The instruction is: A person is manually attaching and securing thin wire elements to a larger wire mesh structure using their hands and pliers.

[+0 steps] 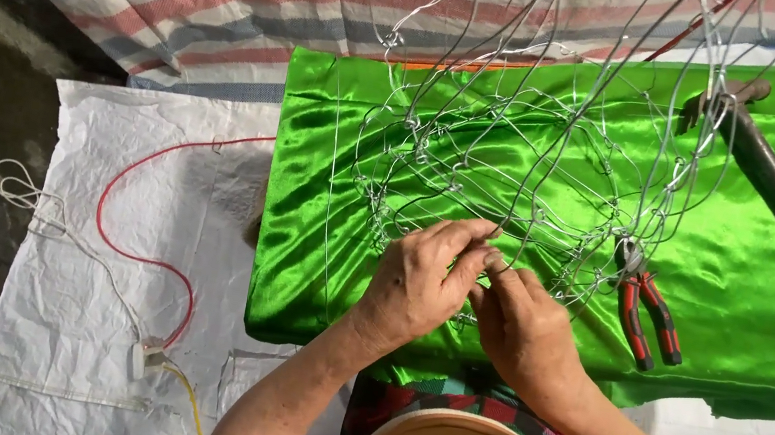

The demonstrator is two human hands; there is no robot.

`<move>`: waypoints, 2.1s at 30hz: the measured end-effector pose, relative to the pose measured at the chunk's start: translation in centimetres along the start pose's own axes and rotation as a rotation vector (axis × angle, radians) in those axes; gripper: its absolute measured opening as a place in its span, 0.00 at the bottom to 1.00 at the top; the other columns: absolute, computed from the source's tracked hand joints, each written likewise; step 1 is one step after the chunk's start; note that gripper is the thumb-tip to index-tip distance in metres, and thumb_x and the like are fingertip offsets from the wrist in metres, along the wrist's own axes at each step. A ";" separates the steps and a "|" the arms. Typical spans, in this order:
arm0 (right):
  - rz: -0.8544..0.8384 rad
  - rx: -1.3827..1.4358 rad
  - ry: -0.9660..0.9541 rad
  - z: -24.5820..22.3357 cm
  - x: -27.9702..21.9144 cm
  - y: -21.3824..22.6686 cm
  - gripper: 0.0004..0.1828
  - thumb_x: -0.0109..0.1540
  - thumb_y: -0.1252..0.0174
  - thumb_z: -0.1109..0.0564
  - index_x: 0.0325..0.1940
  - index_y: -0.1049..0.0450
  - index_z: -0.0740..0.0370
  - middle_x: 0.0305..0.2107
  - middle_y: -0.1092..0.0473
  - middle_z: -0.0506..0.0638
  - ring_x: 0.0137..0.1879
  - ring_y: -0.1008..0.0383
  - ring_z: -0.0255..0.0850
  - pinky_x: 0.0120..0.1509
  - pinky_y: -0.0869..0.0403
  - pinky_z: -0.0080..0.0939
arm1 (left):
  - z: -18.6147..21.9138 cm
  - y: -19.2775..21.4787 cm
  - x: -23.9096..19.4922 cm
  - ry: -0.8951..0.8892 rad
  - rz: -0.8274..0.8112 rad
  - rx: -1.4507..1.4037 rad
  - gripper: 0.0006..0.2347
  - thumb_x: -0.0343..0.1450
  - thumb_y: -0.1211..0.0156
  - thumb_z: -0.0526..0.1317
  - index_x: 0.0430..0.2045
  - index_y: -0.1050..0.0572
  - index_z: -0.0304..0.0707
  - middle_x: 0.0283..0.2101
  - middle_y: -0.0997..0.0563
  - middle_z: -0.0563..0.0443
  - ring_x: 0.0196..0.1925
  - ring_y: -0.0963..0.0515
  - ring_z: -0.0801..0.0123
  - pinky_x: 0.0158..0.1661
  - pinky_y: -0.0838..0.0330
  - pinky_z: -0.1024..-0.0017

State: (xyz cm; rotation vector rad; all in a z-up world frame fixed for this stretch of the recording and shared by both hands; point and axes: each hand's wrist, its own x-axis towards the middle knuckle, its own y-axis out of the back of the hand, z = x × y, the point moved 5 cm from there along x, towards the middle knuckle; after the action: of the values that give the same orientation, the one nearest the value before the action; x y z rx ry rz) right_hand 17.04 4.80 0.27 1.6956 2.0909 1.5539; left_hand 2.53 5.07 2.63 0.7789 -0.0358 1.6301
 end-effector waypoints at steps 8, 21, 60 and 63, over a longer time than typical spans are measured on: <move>-0.030 0.041 -0.024 -0.3 0.6 0.5 0.05 0.64 0.40 0.60 0.44 0.21 0.60 0.20 0.31 0.53 0.22 0.25 0.52 0.24 0.26 0.45 | -3.7 -0.7 -1.1 0.085 0.039 -0.095 0.07 0.77 0.47 0.33 0.38 0.23 0.24 0.35 0.16 0.32 0.33 0.14 0.51 0.34 0.17 0.61; -0.026 0.018 -0.039 -0.4 0.4 0.6 0.03 0.65 0.39 0.61 0.41 0.22 0.62 0.21 0.29 0.54 0.24 0.24 0.51 0.27 0.25 0.45 | -3.4 2.2 0.3 0.166 0.081 -0.058 0.07 0.76 0.41 0.40 0.39 0.18 0.36 0.28 0.15 0.41 0.30 0.13 0.57 0.31 0.17 0.64; -0.091 -0.025 -0.031 -1.2 0.4 3.6 0.28 0.59 0.33 0.62 0.61 0.32 0.71 0.52 0.29 0.62 0.27 0.27 0.36 0.27 0.28 0.37 | -2.4 0.1 -0.5 -0.009 0.158 0.187 0.07 0.75 0.44 0.31 0.45 0.26 0.27 0.35 0.15 0.40 0.25 0.16 0.66 0.23 0.21 0.74; -0.017 -0.013 0.008 -2.8 2.4 6.0 0.25 0.60 0.34 0.67 0.60 0.31 0.72 0.55 0.30 0.63 0.30 0.26 0.34 0.31 0.27 0.34 | -2.4 -0.2 -0.8 -0.008 0.180 0.188 0.07 0.74 0.44 0.30 0.45 0.25 0.28 0.34 0.15 0.41 0.23 0.18 0.67 0.21 0.23 0.75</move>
State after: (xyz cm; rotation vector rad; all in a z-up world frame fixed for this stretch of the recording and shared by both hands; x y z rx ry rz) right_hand 18.80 4.20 7.11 1.6654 2.0890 1.5689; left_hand 1.63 5.43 0.30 0.9487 0.0431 1.8195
